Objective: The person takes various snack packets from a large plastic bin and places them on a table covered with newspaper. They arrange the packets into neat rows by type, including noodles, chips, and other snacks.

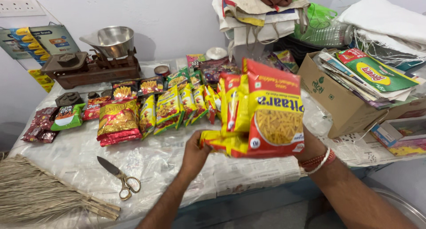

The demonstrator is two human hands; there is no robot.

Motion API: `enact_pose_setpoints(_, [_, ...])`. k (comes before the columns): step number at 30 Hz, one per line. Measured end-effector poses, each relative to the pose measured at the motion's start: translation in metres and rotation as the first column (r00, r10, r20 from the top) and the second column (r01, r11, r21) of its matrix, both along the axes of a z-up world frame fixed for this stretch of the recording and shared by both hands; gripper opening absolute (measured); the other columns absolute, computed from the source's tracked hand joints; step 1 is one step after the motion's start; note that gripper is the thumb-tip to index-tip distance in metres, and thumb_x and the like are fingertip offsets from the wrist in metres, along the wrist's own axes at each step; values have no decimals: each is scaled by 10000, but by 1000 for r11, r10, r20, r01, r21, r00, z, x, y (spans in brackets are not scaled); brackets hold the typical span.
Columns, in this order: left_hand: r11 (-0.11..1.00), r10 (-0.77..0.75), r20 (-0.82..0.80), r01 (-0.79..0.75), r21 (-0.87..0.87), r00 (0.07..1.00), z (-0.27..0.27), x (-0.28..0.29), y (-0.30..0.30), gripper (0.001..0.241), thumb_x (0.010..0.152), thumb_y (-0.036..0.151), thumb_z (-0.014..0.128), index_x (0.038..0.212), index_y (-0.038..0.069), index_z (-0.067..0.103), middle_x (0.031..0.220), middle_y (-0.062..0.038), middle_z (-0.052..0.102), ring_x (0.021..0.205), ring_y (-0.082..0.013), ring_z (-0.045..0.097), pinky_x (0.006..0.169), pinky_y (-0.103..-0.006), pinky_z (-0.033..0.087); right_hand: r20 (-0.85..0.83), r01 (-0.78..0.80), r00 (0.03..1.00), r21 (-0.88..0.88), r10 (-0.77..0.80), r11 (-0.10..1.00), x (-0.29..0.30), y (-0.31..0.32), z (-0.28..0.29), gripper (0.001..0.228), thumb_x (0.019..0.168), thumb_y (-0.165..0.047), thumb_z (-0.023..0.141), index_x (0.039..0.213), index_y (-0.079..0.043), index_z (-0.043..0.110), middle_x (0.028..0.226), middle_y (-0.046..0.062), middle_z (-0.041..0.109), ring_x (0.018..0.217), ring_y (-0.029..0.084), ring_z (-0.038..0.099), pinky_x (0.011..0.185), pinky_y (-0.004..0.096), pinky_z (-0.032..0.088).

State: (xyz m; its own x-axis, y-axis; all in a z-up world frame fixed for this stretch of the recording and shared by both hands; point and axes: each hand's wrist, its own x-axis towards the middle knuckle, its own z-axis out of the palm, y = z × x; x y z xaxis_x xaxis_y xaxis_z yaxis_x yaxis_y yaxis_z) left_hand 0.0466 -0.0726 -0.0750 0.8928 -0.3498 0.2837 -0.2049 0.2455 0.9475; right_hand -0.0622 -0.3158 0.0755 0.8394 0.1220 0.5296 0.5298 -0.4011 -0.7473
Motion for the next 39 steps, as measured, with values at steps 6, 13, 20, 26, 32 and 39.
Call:
enact_pose_setpoints(6, [986,53,340,-103,132,939,29,14,17,314,879,-65,658,1170,53,667,1123,-55,693,1030,-136,662,841,-281,547,-89,-57,995,-95,49,994,-19,-4,-9,461,980,-176,690,1365,13,522,1344,151,594,1256,287,589,1046,405,489])
enact_pose_setpoints(13, [924,-34,251,-65,376,967,18,20,18,351,818,-3,700,1163,59,680,1027,-75,732,955,-164,687,838,-291,547,-5,1,1000,-40,-1,999,-6,4,-18,463,995,-190,698,1371,17,523,1350,155,589,1264,291,586,1066,401,484])
enact_pose_setpoints(20, [819,-140,-556,412,400,819,-14,-14,39,475,812,110,659,1281,56,610,1033,-134,729,899,-262,720,758,-382,604,191,225,952,95,-240,970,24,-25,-28,467,1010,-204,706,1377,21,524,1357,160,584,1272,295,583,1086,398,478])
enact_pose_setpoints(26, [841,-228,-738,510,179,635,-9,-39,42,499,907,190,615,1384,62,543,1152,-121,736,937,-223,764,744,-436,661,416,645,683,43,-601,763,59,-36,-60,470,1051,-212,684,1401,48,508,1423,196,528,1339,322,554,1154,409,431])
enact_pose_setpoints(32, [906,-295,-786,421,-49,543,-5,-40,40,434,952,193,541,1379,139,486,1165,-165,719,950,-314,740,809,-463,633,289,557,765,153,-576,816,60,-13,-75,597,1026,-182,692,1502,30,401,1413,165,551,1319,272,565,1135,379,449])
enact_pose_setpoints(39, [951,-257,-810,289,-114,527,-26,-27,30,286,974,208,553,1173,12,616,1070,-206,722,955,-304,739,896,-481,621,163,354,902,247,-399,902,31,45,-92,800,907,-141,816,1539,-15,341,1421,149,565,1290,231,600,1091,364,508])
